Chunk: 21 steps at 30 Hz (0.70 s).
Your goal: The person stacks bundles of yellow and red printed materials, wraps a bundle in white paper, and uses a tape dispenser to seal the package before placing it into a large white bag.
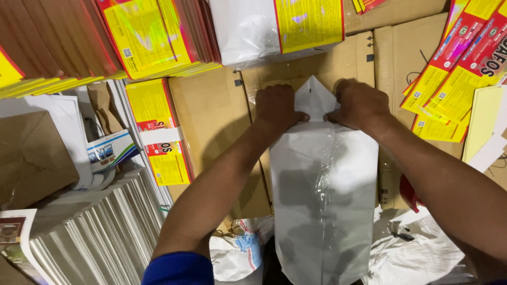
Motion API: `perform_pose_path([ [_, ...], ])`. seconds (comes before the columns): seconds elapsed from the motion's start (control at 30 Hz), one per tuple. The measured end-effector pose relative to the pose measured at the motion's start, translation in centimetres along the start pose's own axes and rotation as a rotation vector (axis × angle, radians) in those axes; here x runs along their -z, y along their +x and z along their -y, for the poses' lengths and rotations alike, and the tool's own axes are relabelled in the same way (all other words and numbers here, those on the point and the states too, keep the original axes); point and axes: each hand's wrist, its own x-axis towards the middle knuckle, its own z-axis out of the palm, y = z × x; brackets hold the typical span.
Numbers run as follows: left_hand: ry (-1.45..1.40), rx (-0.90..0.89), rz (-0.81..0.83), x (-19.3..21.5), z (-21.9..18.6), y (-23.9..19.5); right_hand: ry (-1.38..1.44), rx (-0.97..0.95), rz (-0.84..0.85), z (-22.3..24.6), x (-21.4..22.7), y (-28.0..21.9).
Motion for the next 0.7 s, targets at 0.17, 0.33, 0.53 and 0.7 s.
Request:
perform_pose_path([
  [0.17,-0.120,-0.214,0.038,-1.9,-0.6,-3.6,-0.060,-0.023,0.005,0.6,0.9,-0.3],
  [0.33,-0.166,-0.212,0.283,1.4,-1.8,-6.4,-0.005,-0.025,0.010,1.9,0.7,-0.5],
  [0.53,-0.228,-0.127,0.372,2.4,-2.1,-5.3,0.169,0.564,-0.303,0.0,-1.8,3.6],
  [0.7,-0.145,-0.181,0.472,4.9,-2.1,-5.7,0.249,0.462,-0.049,-0.5,-1.2,4.3],
])
